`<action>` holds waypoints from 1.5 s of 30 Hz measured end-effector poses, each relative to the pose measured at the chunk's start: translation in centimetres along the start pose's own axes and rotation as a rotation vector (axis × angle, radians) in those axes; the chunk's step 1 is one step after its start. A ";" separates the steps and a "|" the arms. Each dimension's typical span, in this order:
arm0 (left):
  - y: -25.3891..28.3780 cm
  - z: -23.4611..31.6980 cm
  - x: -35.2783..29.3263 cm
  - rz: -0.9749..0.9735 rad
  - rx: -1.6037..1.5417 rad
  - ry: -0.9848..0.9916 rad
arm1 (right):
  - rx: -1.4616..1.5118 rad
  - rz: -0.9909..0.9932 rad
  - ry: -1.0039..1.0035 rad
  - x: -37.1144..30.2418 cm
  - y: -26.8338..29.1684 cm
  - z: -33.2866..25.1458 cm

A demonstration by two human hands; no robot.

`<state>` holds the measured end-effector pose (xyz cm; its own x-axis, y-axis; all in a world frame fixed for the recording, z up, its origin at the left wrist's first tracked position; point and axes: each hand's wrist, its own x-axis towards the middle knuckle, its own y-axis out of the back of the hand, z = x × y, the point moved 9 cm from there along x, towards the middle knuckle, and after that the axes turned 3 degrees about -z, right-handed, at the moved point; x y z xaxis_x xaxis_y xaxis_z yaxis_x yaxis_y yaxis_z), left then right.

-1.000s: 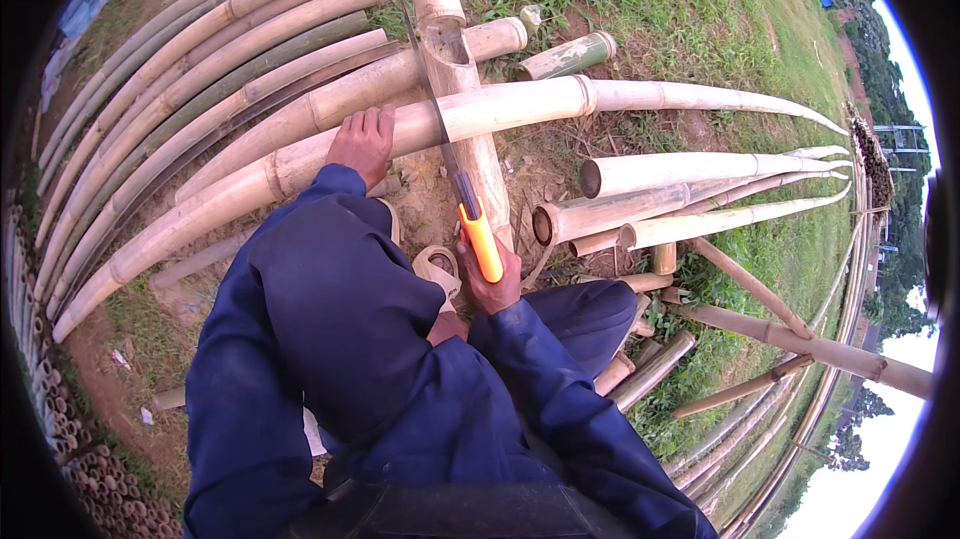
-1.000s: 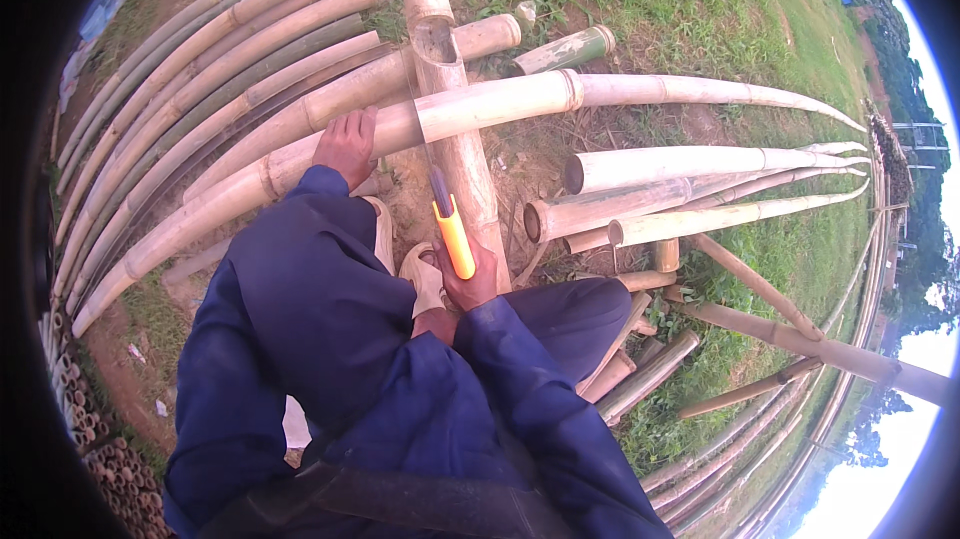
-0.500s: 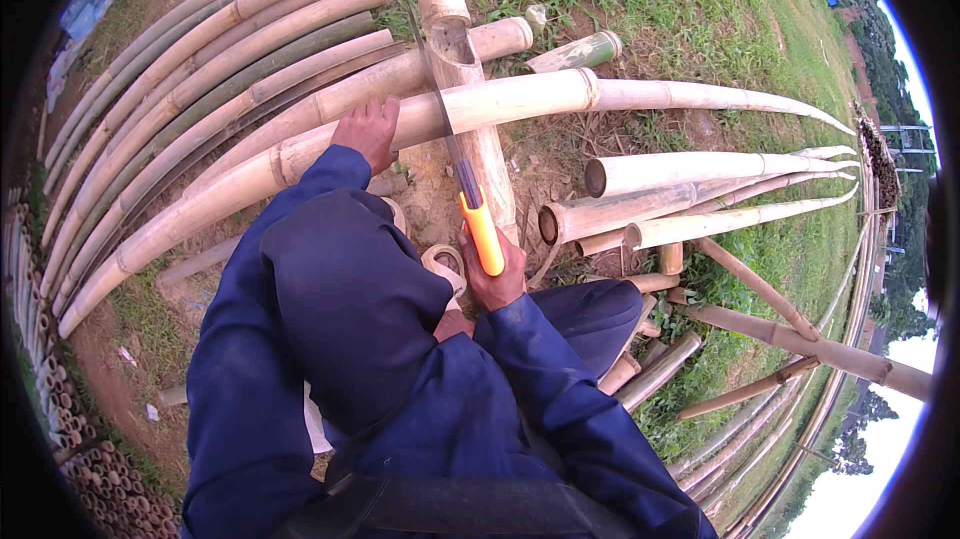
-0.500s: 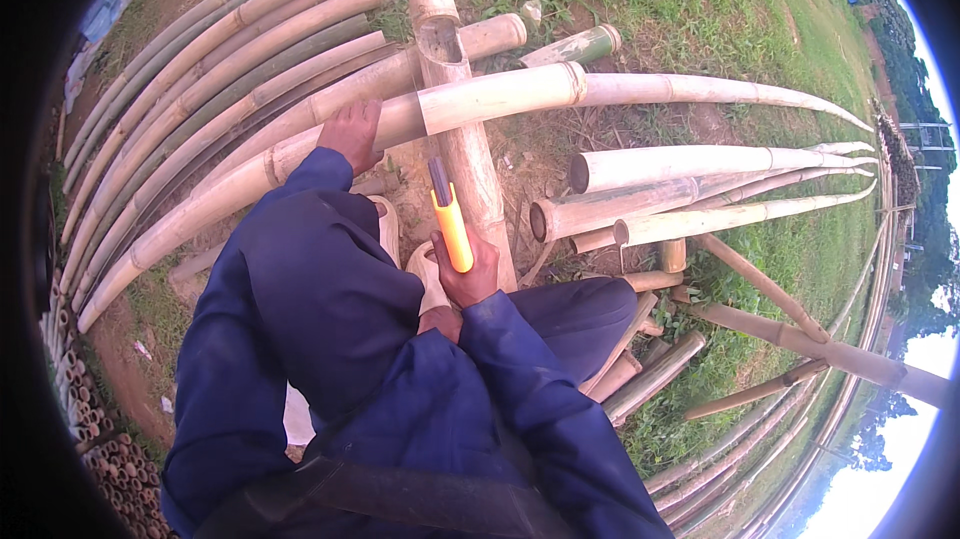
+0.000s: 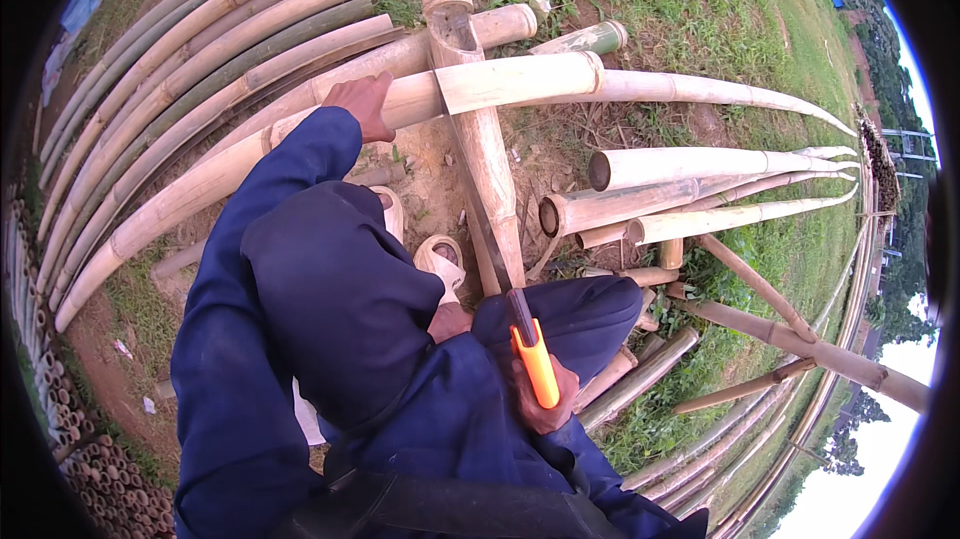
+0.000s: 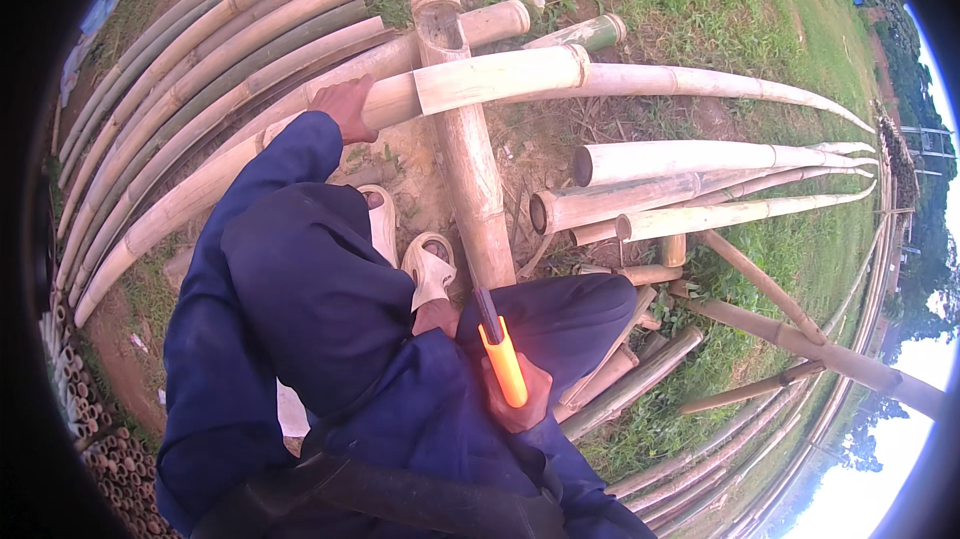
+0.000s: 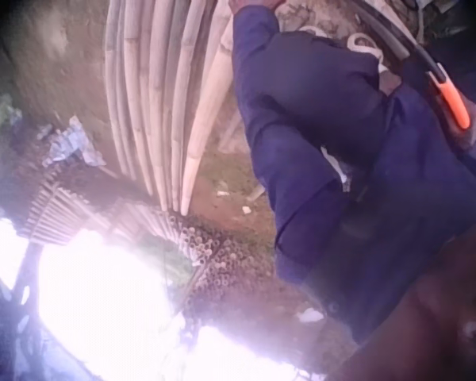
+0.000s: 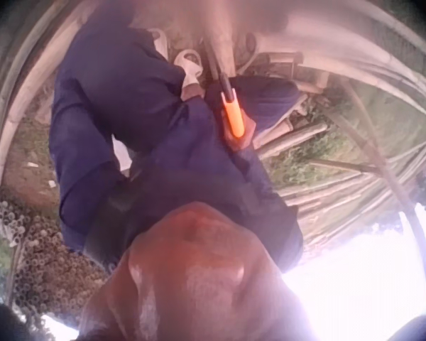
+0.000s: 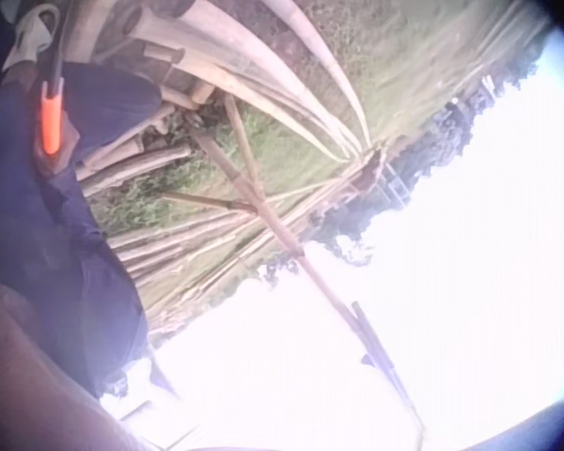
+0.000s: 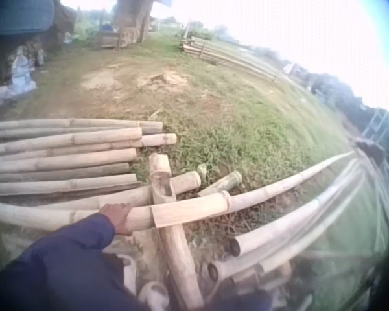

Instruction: The person selects a bamboo pole from a pile, positions it on a makeshift stand, and uses a hand saw to cut the pole. After sawing, the person removes the cut piece and sets it aside.

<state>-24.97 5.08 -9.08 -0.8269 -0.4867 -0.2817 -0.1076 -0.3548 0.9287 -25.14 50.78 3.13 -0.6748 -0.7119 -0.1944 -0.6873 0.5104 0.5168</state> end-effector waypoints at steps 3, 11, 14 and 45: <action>-0.2 -0.3 1.7 -0.037 -0.033 -0.019 | -0.018 0.032 0.059 1.2 0.3 -1.4; 4.9 -1.3 1.6 0.079 -0.048 -0.010 | 0.099 -0.044 0.056 3.7 0.5 -4.2; 0.4 -0.8 0.8 -0.043 -0.031 0.021 | 0.076 -0.024 0.035 2.1 2.0 -3.5; -0.5 1.1 -1.0 -0.006 -0.038 -0.014 | 0.088 -0.011 0.122 5.8 -1.9 -1.0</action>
<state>-24.70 6.68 -9.01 -0.8340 -0.4732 -0.2839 -0.0923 -0.3876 0.9172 -27.51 45.16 1.84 -0.6335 -0.7680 -0.0940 -0.7188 0.5392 0.4388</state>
